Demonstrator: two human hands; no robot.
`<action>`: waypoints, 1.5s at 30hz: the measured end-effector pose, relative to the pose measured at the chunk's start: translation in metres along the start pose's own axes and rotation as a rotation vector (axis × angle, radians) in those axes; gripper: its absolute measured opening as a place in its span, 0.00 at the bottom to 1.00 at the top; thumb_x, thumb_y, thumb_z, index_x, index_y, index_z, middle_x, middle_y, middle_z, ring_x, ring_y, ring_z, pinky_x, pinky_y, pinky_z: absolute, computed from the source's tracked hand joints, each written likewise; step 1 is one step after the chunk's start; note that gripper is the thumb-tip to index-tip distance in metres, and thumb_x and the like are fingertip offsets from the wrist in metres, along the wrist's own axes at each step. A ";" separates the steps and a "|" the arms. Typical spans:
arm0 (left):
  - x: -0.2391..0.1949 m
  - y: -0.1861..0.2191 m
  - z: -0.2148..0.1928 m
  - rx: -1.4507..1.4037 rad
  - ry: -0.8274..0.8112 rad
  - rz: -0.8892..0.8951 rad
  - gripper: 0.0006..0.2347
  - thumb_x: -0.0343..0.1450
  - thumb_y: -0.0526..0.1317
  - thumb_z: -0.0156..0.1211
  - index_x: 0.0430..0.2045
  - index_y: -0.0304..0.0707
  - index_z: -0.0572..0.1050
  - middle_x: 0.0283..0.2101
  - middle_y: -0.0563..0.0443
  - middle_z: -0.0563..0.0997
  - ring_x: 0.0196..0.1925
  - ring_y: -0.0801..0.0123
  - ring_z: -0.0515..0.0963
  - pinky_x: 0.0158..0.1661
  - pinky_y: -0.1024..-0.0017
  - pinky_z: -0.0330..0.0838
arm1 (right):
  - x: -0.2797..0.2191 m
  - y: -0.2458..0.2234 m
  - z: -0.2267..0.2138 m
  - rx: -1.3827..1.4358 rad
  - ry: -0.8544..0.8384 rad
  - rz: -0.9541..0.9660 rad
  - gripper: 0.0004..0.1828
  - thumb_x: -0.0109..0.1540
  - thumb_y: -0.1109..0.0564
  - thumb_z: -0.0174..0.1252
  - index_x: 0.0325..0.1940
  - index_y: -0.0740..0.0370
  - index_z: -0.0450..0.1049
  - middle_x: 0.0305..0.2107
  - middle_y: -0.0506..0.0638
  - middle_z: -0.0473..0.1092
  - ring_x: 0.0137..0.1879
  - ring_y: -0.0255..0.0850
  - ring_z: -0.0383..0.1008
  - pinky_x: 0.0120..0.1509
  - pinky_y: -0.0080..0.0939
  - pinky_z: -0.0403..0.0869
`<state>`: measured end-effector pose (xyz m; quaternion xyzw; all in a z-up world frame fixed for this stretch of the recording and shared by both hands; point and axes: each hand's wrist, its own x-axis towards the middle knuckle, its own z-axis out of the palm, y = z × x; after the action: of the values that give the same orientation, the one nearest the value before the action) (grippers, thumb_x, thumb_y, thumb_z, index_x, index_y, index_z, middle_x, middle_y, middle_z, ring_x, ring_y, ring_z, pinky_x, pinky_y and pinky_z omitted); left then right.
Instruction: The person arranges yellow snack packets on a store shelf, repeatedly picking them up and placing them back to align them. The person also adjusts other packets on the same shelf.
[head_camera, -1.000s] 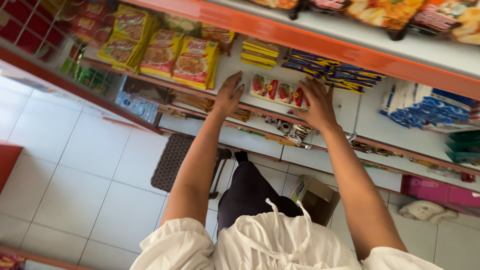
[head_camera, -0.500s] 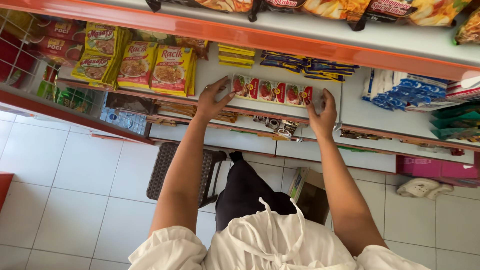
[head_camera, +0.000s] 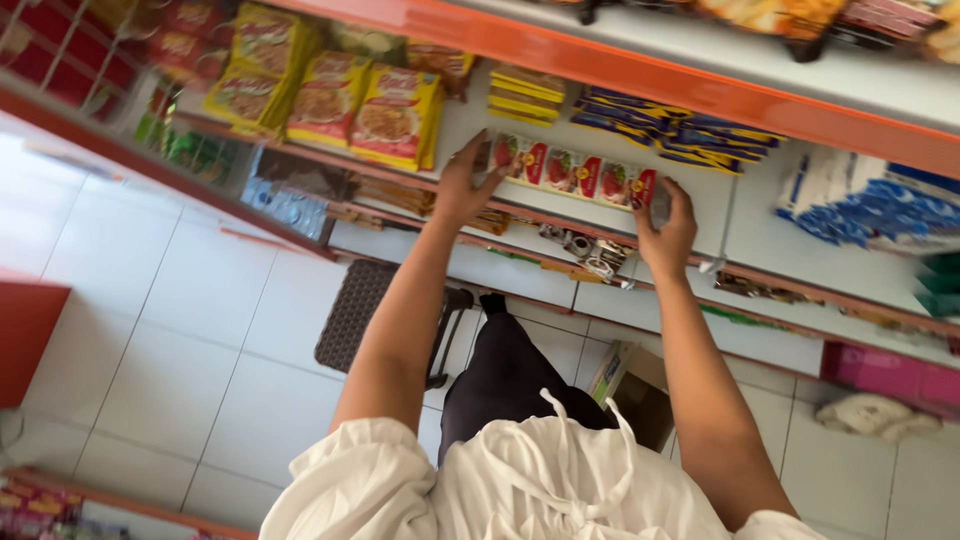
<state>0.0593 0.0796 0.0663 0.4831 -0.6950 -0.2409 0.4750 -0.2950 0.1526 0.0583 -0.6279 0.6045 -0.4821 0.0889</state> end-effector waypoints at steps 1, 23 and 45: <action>-0.001 0.000 0.002 0.019 0.018 -0.015 0.30 0.71 0.46 0.68 0.65 0.31 0.65 0.50 0.33 0.81 0.49 0.49 0.83 0.50 0.59 0.77 | 0.000 0.000 0.001 0.011 -0.017 -0.007 0.29 0.63 0.59 0.69 0.67 0.65 0.69 0.60 0.61 0.72 0.67 0.53 0.73 0.71 0.48 0.70; -0.085 0.052 -0.042 0.172 0.277 -0.012 0.25 0.71 0.37 0.65 0.63 0.31 0.64 0.60 0.32 0.75 0.63 0.42 0.74 0.60 0.53 0.70 | 0.001 0.019 -0.011 0.415 -0.196 0.108 0.40 0.66 0.54 0.68 0.77 0.65 0.55 0.74 0.60 0.53 0.82 0.51 0.52 0.86 0.49 0.50; -0.022 -0.036 -0.082 0.080 0.572 -0.383 0.32 0.73 0.49 0.63 0.69 0.32 0.58 0.68 0.30 0.66 0.69 0.42 0.67 0.63 0.52 0.64 | -0.004 0.005 -0.012 0.440 -0.185 0.243 0.43 0.64 0.52 0.68 0.78 0.60 0.54 0.75 0.57 0.52 0.82 0.52 0.50 0.85 0.49 0.54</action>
<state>0.1503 0.0941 0.0635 0.6709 -0.4394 -0.1528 0.5775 -0.3062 0.1599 0.0589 -0.5576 0.5454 -0.5285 0.3352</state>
